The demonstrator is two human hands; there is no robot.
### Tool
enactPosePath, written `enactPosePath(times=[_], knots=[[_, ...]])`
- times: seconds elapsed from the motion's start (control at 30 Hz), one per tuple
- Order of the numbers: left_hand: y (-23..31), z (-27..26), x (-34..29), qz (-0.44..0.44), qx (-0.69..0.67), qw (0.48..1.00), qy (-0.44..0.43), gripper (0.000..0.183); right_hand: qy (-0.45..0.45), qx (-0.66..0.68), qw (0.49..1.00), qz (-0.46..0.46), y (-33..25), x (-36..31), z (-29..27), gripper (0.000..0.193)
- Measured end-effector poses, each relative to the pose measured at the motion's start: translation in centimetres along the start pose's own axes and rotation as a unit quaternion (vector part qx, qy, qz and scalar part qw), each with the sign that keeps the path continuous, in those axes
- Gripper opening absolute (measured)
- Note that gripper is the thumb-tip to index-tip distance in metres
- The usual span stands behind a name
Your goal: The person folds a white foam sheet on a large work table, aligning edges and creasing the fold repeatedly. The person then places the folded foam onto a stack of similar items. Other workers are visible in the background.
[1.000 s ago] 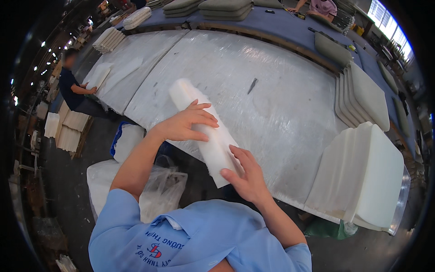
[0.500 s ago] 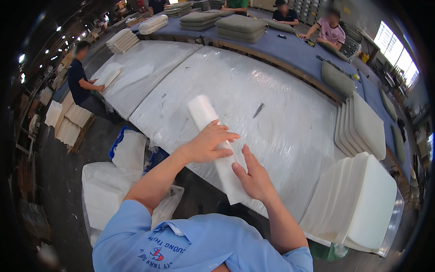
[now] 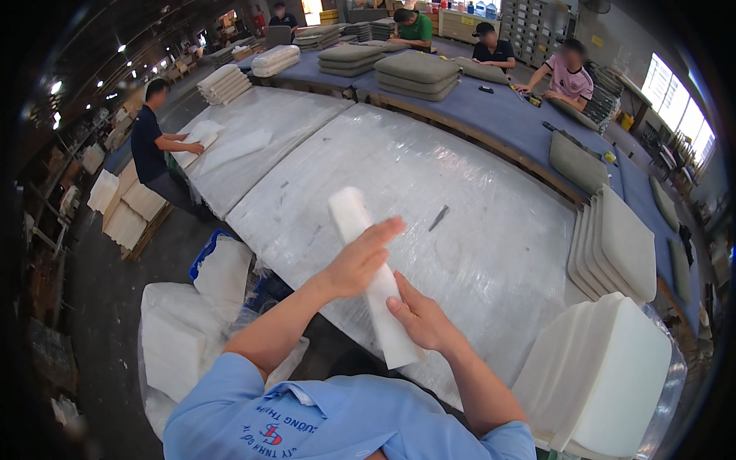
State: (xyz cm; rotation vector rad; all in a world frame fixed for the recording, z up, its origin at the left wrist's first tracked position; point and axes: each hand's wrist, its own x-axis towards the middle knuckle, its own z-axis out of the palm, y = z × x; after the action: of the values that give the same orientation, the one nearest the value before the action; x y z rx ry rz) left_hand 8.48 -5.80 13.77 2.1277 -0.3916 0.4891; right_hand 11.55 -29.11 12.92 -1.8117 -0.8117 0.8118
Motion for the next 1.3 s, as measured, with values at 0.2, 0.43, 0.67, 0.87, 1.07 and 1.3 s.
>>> enactPosePath(times=[0.2,0.43,0.67,0.87,1.07,1.3], knots=[[-7.6,-5.7,-0.1,-0.16,0.093,0.946,0.264,0.051,-0.068,0.024,0.995,0.067,0.6,1.0,-1.3,0.072],[-12.2,-4.8,-0.1,-0.212,-0.04,0.957,0.194,0.048,0.06,-0.029,0.998,-0.022,-3.2,8.1,-1.5,0.071],[-14.1,-4.7,-1.4,-0.144,0.014,0.965,0.217,0.05,-0.056,0.0,0.998,0.004,-5.4,14.7,1.1,0.089],[-14.3,-5.6,-3.1,-0.131,-0.018,0.971,0.198,0.052,-0.001,0.151,0.987,0.048,-2.7,15.8,1.3,0.096],[-14.3,-6.2,-3.6,-0.11,-0.039,0.976,0.181,0.055,-0.055,-0.001,0.988,0.144,-0.8,16.5,3.1,0.092],[-18.7,-7.6,-2.4,-0.233,-0.388,0.871,0.19,0.064,0.063,-0.13,0.983,0.117,-7.7,17.4,2.2,0.101]])
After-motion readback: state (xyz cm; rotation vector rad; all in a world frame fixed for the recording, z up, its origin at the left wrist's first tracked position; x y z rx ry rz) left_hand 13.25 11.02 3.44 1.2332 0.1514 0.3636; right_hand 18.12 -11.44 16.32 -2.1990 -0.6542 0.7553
